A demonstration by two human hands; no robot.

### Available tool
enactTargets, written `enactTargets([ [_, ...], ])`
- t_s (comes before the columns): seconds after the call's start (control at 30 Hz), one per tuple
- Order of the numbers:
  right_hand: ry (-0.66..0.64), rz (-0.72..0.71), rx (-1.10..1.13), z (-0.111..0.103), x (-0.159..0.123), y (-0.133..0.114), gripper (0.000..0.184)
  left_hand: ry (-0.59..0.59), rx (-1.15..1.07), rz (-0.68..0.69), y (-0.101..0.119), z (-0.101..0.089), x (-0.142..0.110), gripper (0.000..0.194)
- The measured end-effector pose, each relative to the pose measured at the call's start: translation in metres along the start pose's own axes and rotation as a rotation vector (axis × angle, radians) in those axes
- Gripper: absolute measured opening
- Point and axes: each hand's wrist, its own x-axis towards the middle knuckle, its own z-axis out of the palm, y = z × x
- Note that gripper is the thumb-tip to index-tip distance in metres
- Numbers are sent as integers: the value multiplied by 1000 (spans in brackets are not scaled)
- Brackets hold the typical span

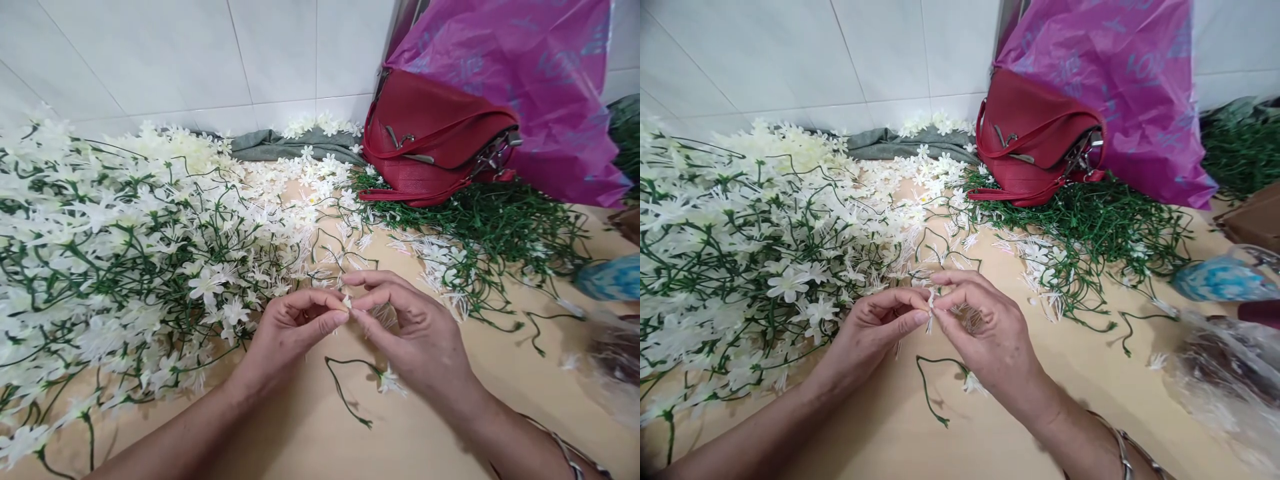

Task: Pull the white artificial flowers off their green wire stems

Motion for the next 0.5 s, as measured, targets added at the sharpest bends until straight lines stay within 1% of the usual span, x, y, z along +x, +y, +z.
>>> enactTargets([
  [0.1,-24,-26,84,0,0,2,18,-24,-20,-7,1,0,-1,3],
  [0.2,-3,-101,82,1,0,4,20,-21,-8,6,-1,0,-2,1],
  [0.27,17,-122,83,1,-1,5,21,-27,8,25,-2,1,-3,2],
  [0.33,30,-92,104,1,-2,6,21,-37,30,64,-2,2,-4,3],
  [0.4,51,-27,124,1,-3,8,20,-38,73,125,-1,3,-5,6],
  [0.5,75,63,141,-1,-5,10,18,-10,151,206,-1,3,-6,13],
])
